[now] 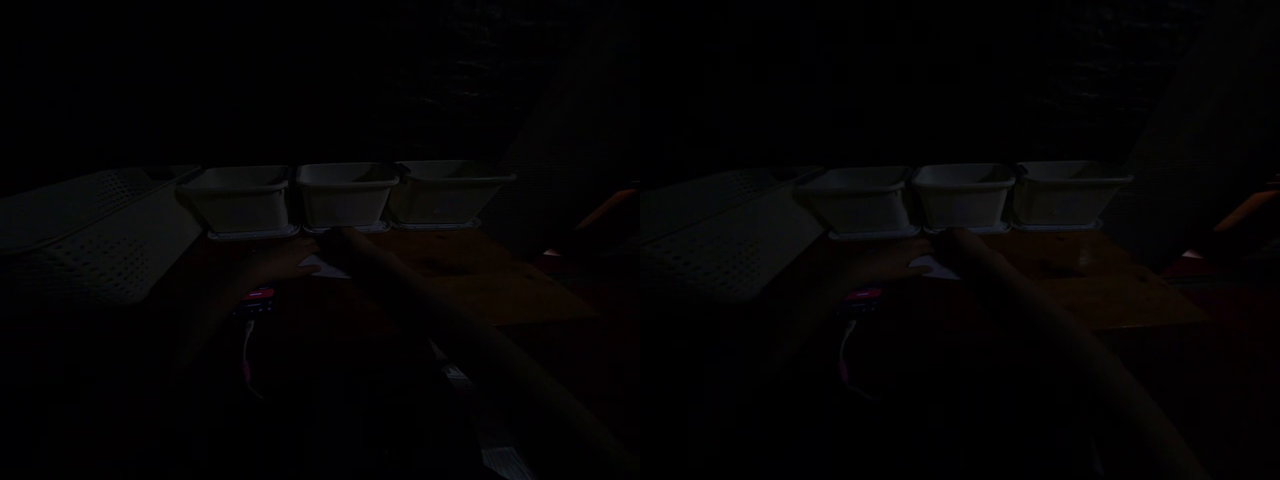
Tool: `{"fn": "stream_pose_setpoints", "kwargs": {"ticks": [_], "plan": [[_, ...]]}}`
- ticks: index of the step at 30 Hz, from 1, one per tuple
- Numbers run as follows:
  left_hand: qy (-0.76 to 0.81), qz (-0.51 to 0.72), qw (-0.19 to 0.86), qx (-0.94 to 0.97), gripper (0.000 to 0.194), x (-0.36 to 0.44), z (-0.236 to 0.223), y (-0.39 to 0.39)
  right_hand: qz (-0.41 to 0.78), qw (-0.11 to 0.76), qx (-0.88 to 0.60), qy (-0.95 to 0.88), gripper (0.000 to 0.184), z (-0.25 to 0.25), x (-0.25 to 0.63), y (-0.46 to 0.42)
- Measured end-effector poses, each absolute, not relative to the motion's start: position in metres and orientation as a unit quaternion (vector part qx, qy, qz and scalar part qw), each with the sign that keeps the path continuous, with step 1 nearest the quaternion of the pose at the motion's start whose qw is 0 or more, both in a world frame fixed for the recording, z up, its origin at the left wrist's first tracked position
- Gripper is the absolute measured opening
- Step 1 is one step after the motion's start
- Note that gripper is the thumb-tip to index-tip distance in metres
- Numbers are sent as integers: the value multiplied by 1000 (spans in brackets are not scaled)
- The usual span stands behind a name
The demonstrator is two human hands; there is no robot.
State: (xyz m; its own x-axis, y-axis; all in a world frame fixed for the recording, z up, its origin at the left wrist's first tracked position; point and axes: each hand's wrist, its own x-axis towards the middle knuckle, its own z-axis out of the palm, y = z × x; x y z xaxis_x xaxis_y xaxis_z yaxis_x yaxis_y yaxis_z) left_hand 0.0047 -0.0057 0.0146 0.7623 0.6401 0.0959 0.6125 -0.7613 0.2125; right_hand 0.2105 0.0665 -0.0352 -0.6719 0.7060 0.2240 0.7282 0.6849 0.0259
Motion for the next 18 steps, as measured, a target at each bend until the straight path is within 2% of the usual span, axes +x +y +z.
{"fn": "stream_pose_setpoints", "kwargs": {"ticks": [6,12,18], "plan": [[335,81,87,935,41,7,17,-10,-134,44,-386,-912,34,-35,205,65],[337,80,87,934,39,5,14,-7,-79,72,-375,-921,37,-36,212,71],[331,83,85,936,40,4,11,-2,-85,65,-382,-918,31,-38,211,75]]}}
